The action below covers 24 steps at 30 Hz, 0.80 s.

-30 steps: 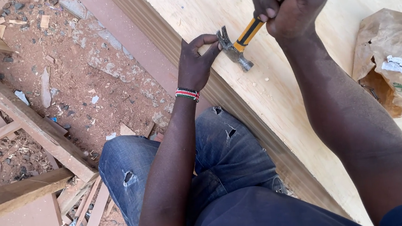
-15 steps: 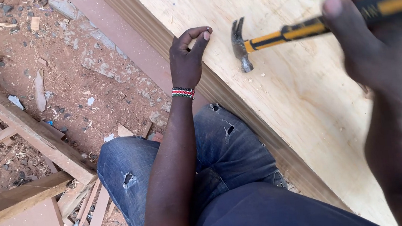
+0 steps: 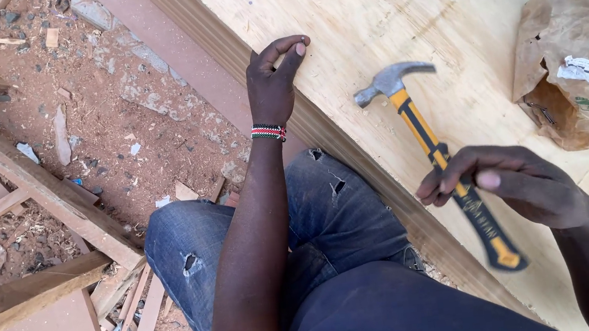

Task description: Hammering nails into a plywood sheet to attach it to a wooden frame in an outdoor workshop area.

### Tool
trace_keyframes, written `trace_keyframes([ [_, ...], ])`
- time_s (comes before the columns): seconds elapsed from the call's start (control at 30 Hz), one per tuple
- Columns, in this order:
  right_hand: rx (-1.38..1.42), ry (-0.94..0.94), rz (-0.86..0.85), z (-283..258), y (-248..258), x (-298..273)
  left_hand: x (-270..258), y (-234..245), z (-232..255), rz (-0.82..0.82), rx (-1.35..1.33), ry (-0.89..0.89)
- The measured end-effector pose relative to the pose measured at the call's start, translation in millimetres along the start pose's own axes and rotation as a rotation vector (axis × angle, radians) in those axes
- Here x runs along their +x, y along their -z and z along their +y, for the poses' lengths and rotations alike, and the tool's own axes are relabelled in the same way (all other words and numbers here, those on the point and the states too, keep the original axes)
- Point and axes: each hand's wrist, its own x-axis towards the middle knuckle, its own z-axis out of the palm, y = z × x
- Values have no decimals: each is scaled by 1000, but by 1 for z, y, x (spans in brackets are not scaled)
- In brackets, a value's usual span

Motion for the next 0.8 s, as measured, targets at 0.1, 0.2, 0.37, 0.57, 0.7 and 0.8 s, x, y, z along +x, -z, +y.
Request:
trace_keyframes([
  [0.1, -35, 25, 137, 6, -7, 0, -1, -1, -1, 9, 19, -7],
  [0.2, -182, 96, 221, -3, -20, 15, 1, -2, -3, 11, 34, -17],
  [0.37, -310, 245, 345, -40, -50, 58, 0, 0, -1, 8, 34, -44],
  [0.57, -657, -484, 412, -63, -44, 93, -1, 1, -6, -10, 98, -34],
  [0.7, -783, -324, 442, -48, -40, 102, 2, 1, -1, -37, 65, -33],
  [0.8, -928, -298, 436, -41, -37, 110, 2, 2, -3, -42, 52, -31],
])
